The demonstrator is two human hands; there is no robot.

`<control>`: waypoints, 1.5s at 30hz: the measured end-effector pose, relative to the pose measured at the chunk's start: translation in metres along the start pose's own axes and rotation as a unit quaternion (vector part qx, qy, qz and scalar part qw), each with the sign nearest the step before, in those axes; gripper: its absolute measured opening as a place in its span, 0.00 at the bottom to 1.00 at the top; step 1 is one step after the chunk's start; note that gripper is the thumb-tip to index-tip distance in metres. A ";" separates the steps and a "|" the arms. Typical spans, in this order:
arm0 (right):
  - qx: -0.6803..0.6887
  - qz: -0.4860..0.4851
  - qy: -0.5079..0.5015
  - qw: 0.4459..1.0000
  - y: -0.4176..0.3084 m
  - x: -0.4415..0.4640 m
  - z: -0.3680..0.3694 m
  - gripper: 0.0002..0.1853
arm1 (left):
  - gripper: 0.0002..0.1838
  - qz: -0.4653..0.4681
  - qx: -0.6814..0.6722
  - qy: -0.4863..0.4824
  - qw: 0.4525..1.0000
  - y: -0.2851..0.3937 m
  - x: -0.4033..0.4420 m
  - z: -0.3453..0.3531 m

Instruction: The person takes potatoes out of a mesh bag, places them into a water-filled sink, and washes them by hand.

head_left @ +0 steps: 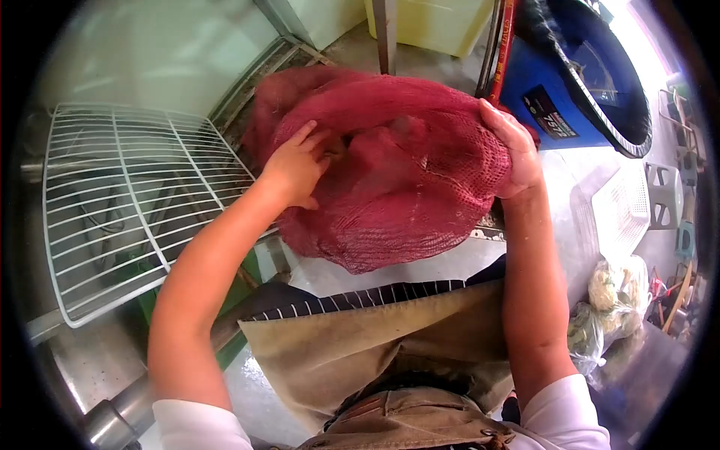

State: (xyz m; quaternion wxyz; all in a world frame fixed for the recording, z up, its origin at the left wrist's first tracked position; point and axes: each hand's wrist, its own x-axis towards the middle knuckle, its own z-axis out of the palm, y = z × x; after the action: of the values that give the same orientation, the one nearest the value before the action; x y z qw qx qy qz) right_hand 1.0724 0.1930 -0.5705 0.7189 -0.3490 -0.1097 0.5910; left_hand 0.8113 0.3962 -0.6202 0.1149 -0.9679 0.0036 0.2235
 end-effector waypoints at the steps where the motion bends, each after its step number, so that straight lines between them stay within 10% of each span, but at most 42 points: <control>1: 0.012 -0.001 -0.007 1.000 0.000 0.000 -0.001 0.15 | 0.38 -0.006 0.034 -0.047 0.998 0.004 -0.001 -0.011; 5: 0.092 0.019 -0.047 0.994 0.002 0.005 -0.001 0.16 | 0.40 -0.168 0.266 -0.204 0.927 -0.008 -0.019 -0.050; 12: 0.099 -0.004 -0.102 0.990 -0.007 -0.001 0.017 0.16 | 0.29 -0.319 0.192 -0.001 0.928 -0.018 -0.062 -0.112; 15: 0.044 -0.037 -0.068 0.996 -0.015 -0.017 0.037 0.13 | 0.29 -0.324 0.130 0.036 0.936 0.007 -0.066 -0.125; 19: 0.042 -0.038 -0.084 0.995 -0.017 -0.034 0.041 0.13 | 0.55 -0.327 0.084 0.040 0.941 0.018 -0.071 -0.121; 29: -0.026 0.030 -0.113 0.993 -0.016 -0.055 0.040 0.12 | 0.59 -0.315 0.030 -0.015 0.949 0.055 -0.080 -0.095; 33: -0.019 0.028 -0.093 0.995 -0.012 -0.051 0.037 0.12 | 0.57 -0.277 0.025 -0.005 0.961 0.061 -0.070 -0.083; 36: -0.001 0.034 -0.093 0.995 -0.009 -0.045 0.033 0.12 | 0.22 -0.254 0.045 0.065 0.964 0.069 -0.062 -0.077; 40: 0.012 0.024 -0.099 0.995 -0.009 -0.039 0.037 0.12 | 0.16 -0.148 -0.100 0.124 0.976 0.080 -0.042 -0.058; 45: 0.010 0.043 -0.095 0.995 -0.004 -0.038 0.039 0.12 | 0.18 -0.121 -0.433 -0.164 0.878 0.067 0.002 -0.026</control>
State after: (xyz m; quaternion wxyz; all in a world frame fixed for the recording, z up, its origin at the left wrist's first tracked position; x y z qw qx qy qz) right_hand 1.0427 0.1724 -0.5293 0.6826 -0.2884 -0.1559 0.6532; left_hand 0.8202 0.3251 -0.6129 -0.2905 -0.8632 -0.2296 0.3431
